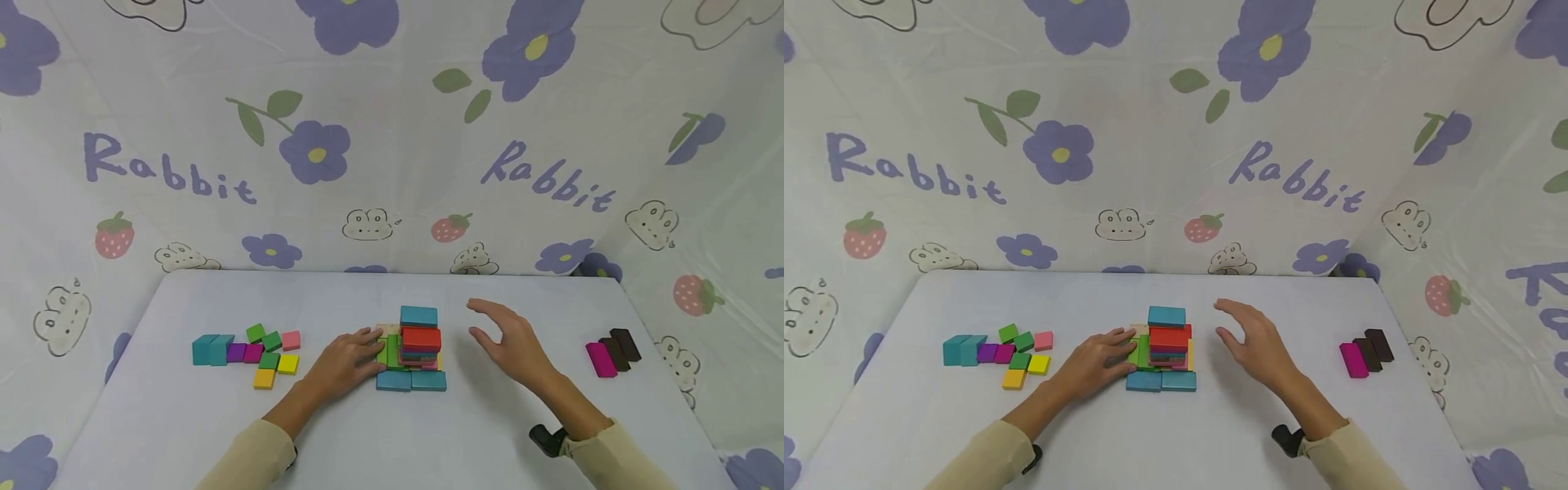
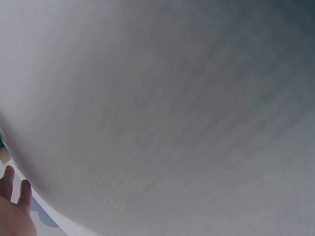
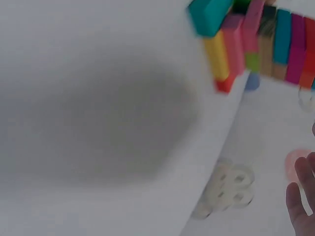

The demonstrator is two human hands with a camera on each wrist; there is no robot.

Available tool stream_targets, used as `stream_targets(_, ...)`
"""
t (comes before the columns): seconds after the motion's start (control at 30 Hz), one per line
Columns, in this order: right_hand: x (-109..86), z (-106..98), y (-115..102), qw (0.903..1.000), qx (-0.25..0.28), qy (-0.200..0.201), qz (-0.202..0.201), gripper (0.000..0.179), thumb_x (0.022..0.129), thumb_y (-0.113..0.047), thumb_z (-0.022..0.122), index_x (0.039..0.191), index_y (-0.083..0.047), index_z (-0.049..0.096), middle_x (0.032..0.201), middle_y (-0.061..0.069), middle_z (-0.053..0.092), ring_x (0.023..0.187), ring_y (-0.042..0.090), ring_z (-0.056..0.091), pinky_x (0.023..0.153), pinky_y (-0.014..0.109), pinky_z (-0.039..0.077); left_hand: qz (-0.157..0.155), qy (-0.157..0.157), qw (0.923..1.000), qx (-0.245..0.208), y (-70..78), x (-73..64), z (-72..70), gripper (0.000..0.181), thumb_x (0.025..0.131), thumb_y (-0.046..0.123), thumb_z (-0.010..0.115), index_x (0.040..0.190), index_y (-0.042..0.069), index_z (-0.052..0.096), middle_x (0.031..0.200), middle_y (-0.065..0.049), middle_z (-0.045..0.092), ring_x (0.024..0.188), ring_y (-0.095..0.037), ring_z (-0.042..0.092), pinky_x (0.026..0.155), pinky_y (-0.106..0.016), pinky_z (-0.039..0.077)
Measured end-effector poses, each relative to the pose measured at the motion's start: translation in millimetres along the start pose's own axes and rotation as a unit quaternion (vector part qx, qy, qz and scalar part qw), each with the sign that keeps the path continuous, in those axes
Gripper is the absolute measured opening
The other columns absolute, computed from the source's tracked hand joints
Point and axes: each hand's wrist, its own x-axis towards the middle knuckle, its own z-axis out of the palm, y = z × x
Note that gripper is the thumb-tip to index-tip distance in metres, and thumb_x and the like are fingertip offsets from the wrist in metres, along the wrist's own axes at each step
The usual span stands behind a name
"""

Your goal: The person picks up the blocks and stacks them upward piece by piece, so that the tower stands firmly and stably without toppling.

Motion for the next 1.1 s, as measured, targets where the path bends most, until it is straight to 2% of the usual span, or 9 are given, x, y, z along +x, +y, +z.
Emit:
stream_targets(0.13,-26.5,-17.0,38.5,0.9983,-0.039,0.039,0.016,0.051,0.08,-0.001,0.081,0.127,-0.001,0.063,0.117,0.016,0.07,0.11,0.034,0.065,0.093,0.052,0.052,-0.007,-0.004,1.0,0.006,-0.1,0.1,-0.5,0.052,0.094,0.041,0.068,0.137,0.013,0.06,0.149,-0.003,0.05,0.141,-0.026,0.041,0.112,-0.05,0.037)
stream_targets(0.27,-55.4,-34.4,73.7,0.9927,-0.085,0.072,0.046,0.05,0.078,0.001,0.081,0.124,0.001,0.063,0.11,0.021,0.07,0.102,0.039,0.066,0.086,0.057,0.053,-0.008,-0.003,0.9999,0.006,-0.8,-0.1,-0.7,0.052,0.094,0.042,0.067,0.137,0.013,0.06,0.149,-0.002,0.05,0.141,-0.026,0.041,0.112,-0.05,0.037)
stream_targets(0.4,-80.9,-52.9,99.8,0.9831,-0.115,0.07,0.125,0.047,0.083,-0.004,0.078,0.126,0.001,0.06,0.11,0.028,0.067,0.095,0.047,0.063,0.078,0.063,0.05,-0.003,0.0,0.9999,0.011,-1.4,-0.3,-1.5,0.051,0.094,0.041,0.068,0.136,0.012,0.061,0.148,-0.004,0.051,0.141,-0.027,0.042,0.111,-0.05,0.039)
stream_targets(0.53,-100.9,-64.8,120.7,0.9666,-0.147,0.054,0.203,0.046,0.086,-0.014,0.076,0.126,0.001,0.058,0.11,0.032,0.065,0.087,0.047,0.061,0.07,0.063,0.05,-0.005,-0.004,0.9999,0.013,-1.8,0.0,-2.0,0.052,0.094,0.042,0.067,0.136,0.013,0.061,0.148,-0.003,0.051,0.141,-0.026,0.042,0.111,-0.049,0.039)
stream_targets(0.63,-112.0,-67.6,131.1,0.9571,-0.169,0.048,0.23,0.049,0.084,-0.016,0.079,0.124,0.003,0.058,0.109,0.033,0.065,0.084,0.047,0.062,0.067,0.061,0.051,-0.005,-0.005,0.9999,0.011,-2.1,0.0,-1.7,0.052,0.094,0.042,0.067,0.136,0.013,0.06,0.149,-0.003,0.05,0.141,-0.026,0.042,0.111,-0.05,0.038)
stream_targets(0.73,-118.7,-68.4,135.4,0.9512,-0.183,0.045,0.245,0.051,0.082,-0.016,0.08,0.123,0.005,0.058,0.11,0.033,0.065,0.09,0.05,0.063,0.068,0.061,0.05,-0.003,-0.003,0.9999,0.01,-2.2,0.0,-0.8,0.052,0.094,0.042,0.067,0.136,0.013,0.061,0.149,-0.003,0.051,0.141,-0.027,0.042,0.111,-0.05,0.038)
stream_targets(0.87,-122.5,-68.6,135.9,0.9436,-0.191,0.032,0.268,0.05,0.083,-0.016,0.079,0.123,0.005,0.059,0.11,0.035,0.064,0.093,0.053,0.061,0.069,0.06,0.049,-0.003,-0.003,1.0,0.009,-1.4,0.4,-0.2,0.053,0.094,0.042,0.068,0.137,0.013,0.06,0.149,-0.003,0.05,0.141,-0.027,0.042,0.112,-0.05,0.038)
stream_targets(0.93,-123.7,-68.2,136.1,0.9391,-0.199,0.026,0.279,0.049,0.084,-0.016,0.079,0.123,0.004,0.059,0.111,0.036,0.063,0.089,0.051,0.061,0.067,0.058,0.049,-0.001,-0.003,1.0,0.009,-0.7,0.7,-0.3,0.053,0.094,0.042,0.068,0.137,0.013,0.06,0.149,-0.003,0.051,0.141,-0.027,0.042,0.112,-0.05,0.038)
stream_targets(1.1,-125.0,-67.1,135.0,0.9268,-0.205,0.029,0.313,0.047,0.086,-0.014,0.076,0.125,0.005,0.057,0.113,0.034,0.063,0.092,0.051,0.061,0.067,0.057,0.049,0.004,0.0,0.9999,0.012,0.1,1.3,-0.5,0.052,0.094,0.042,0.068,0.136,0.012,0.061,0.148,-0.004,0.051,0.14,-0.027,0.043,0.112,-0.049,0.038)
